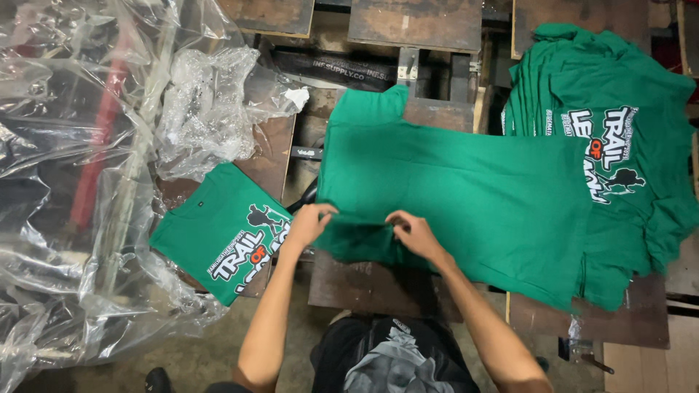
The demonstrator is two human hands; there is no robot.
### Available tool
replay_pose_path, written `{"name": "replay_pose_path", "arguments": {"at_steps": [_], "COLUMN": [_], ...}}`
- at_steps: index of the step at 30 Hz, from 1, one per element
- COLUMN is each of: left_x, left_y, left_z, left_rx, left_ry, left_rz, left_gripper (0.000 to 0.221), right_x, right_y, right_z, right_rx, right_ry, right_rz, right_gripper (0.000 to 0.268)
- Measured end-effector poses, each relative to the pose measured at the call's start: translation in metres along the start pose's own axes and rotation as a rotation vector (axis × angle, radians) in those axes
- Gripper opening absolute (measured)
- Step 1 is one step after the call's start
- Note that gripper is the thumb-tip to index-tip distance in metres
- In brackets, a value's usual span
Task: The person folds green t-shirts by hand one at a time on a flat wooden surface, placing each folded shirt onto a stack.
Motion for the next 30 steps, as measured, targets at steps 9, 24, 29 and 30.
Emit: {"name": "replay_pose_path", "arguments": {"at_steps": [9,24,29,30], "left_x": [0.05,0.112,0.077,0.056], "left_y": [-0.021,-0.015,0.001,0.016], "left_z": [-0.004,0.006,-0.037,-0.042], "left_rx": [-0.23,-0.358,-0.333,-0.259], "left_ry": [0.053,0.242,0.415,0.56], "left_rz": [-0.033,0.371,0.482,0.615], "left_gripper": [0.039,0.055,0.05,0.055], "right_x": [-0.002,0.064,0.028,0.014], "right_y": [0.042,0.08,0.056,0.04], "right_z": [0.022,0.024,-0.013,-0.022], "right_rx": [-0.048,0.271,0.154,0.088], "right_ry": [0.3,0.304,0.283,0.385], "right_rz": [0.177,0.036,-0.37,-0.539], "right_gripper": [0.026,0.027,0.02,0.02]}}
Point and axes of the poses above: each hand's wrist, its own z-axis away from the middle knuckle, its own x-axis out of the palm, y = z × x, the point moved 3 cm from there along -z, towards the middle knuckle, and after that the axes turned 3 degrees about -z, right-handed, at the moved point
